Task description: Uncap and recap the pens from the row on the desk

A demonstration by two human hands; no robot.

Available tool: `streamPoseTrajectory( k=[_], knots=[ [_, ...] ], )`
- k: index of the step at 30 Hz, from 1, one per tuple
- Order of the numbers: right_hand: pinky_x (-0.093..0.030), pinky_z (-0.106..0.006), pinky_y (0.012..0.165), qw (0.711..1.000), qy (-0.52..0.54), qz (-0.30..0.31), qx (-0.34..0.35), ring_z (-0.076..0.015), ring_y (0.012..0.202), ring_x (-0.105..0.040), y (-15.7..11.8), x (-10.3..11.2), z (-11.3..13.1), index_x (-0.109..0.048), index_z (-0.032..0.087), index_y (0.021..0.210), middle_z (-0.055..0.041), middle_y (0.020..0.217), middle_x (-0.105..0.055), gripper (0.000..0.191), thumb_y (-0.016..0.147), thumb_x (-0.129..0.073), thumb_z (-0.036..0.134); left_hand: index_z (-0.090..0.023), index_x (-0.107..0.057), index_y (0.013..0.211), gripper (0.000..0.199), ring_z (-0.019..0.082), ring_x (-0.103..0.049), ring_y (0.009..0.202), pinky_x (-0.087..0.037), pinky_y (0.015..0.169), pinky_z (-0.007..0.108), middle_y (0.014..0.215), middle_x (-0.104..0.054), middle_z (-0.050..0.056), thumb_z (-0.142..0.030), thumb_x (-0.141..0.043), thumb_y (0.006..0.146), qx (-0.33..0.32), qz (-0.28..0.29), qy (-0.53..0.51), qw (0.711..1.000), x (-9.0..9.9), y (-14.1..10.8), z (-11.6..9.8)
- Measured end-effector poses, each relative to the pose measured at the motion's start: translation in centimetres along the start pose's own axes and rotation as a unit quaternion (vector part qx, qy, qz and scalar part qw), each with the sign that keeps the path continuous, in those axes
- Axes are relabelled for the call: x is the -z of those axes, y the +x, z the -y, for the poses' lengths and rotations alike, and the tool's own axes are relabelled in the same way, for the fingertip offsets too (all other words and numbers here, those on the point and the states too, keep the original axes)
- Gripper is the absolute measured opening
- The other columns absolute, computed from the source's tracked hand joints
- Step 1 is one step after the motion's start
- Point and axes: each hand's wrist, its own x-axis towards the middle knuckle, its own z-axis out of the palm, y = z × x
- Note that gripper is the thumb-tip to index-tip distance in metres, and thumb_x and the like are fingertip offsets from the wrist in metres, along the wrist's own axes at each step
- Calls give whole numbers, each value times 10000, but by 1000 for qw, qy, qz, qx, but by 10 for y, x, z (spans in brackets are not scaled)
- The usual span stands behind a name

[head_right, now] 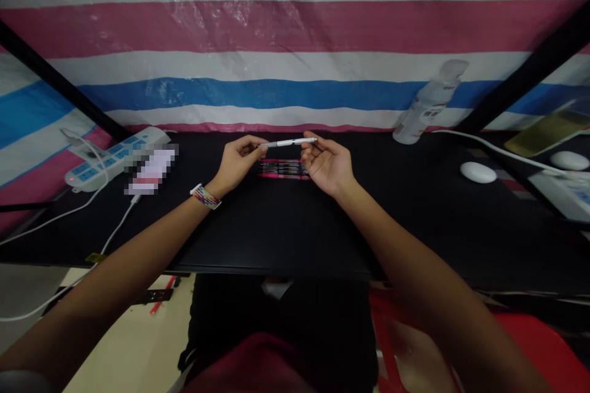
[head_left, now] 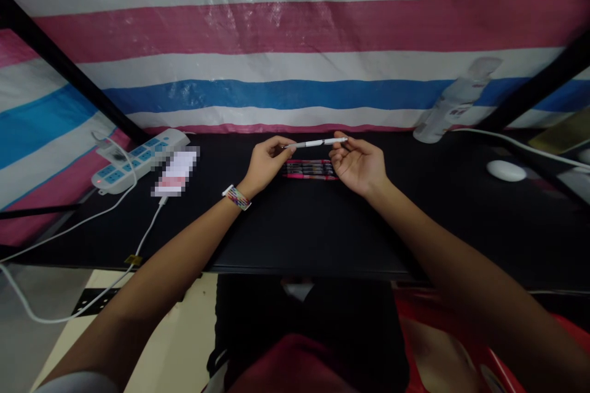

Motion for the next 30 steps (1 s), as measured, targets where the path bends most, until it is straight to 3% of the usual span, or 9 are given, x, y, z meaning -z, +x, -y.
streamPoseTrajectory(
  k=[8,11,19,24,30],
  knots=[
    [-656,-325,726,998,66,2,3,-191,801,-686,-1,-2,1,-767,214,1085,-66,893,-746,295,869,-718,410,-205,-821,1019,154,156,-672,737,-547,681,284,838,-759,41,-347,-785,973,2,3,3,1000,-4,-2,-1],
    [-654,-302,717,997,78,1,-12,-174,779,-682,-1,-4,1,-760,219,1048,-48,869,-741,247,834,-751,343,-199,-819,1027,171,155,-675,745,-551,693,284,852,-760,42,-357,-788,969,3,2,2,1000,-2,-2,-1],
    [-669,-347,803,999,33,-10,-13,-225,926,-732,-6,-8,4,-752,220,1104,-77,942,-768,295,848,-744,366,-204,-815,1031,176,154,-691,763,-583,725,297,879,-777,49,-371,-785,983,0,-2,-1,1000,-1,-1,3],
    [-673,-375,813,1000,26,17,-4,-239,924,-737,-4,-5,3,-743,217,1216,-75,949,-778,424,866,-736,457,-205,-811,1025,173,153,-688,763,-580,725,293,859,-768,39,-370,-784,982,0,-2,-5,1000,0,-1,2],
    [-668,-370,783,1000,-23,-8,7,-227,879,-729,-3,-3,2,-749,234,1163,-74,908,-756,332,900,-724,435,-216,-811,1044,169,167,-684,766,-571,725,313,880,-771,51,-368,-767,985,8,7,6,1000,-1,-2,-1]
  ],
)
